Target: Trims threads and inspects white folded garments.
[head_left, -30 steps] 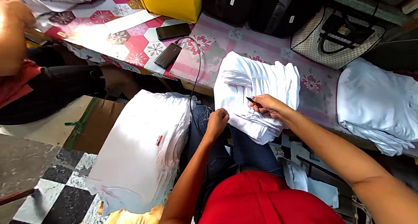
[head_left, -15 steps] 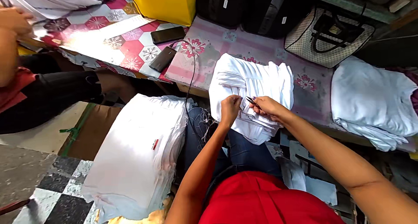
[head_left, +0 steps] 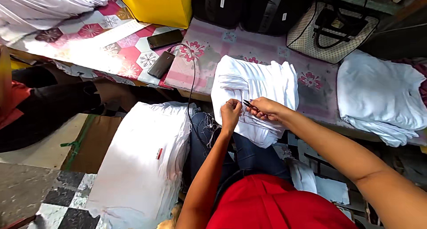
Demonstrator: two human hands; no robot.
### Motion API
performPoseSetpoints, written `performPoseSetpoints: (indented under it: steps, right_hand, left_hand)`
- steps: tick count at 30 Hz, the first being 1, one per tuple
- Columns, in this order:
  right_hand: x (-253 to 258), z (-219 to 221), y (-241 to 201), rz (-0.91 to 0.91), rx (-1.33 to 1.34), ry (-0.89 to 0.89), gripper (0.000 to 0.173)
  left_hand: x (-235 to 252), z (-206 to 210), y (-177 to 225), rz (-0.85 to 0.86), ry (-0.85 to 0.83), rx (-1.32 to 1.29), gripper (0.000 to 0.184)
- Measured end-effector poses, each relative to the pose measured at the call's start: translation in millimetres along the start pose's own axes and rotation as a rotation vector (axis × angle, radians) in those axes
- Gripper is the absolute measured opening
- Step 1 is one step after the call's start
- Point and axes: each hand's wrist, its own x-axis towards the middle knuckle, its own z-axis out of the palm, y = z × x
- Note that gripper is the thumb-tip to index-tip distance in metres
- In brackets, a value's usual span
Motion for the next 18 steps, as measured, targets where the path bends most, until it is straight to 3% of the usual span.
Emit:
performPoseSetpoints:
  steps: [10, 15, 18]
  right_hand:
    - [19.1, 7.5, 2.2, -0.006, -0.066, 0.091, 0.037]
    - [1.8, 9.6, 3.3, -0.066, -0.069, 0.085, 0.034]
    - [-16.1, -6.8, 0.9, -0.258, -0.210, 0.118, 0.040]
  left_hand:
    - [-0.1, 2.8, -5.3, 0.020, -0.026, -0.001, 0.014]
    - [-22.8, -9.6, -18.3, 0.050, -0.084, 0.115, 0.020]
    - [-36.6, -30.7, -34.1, -0.098, 0.162, 0.095, 0.026]
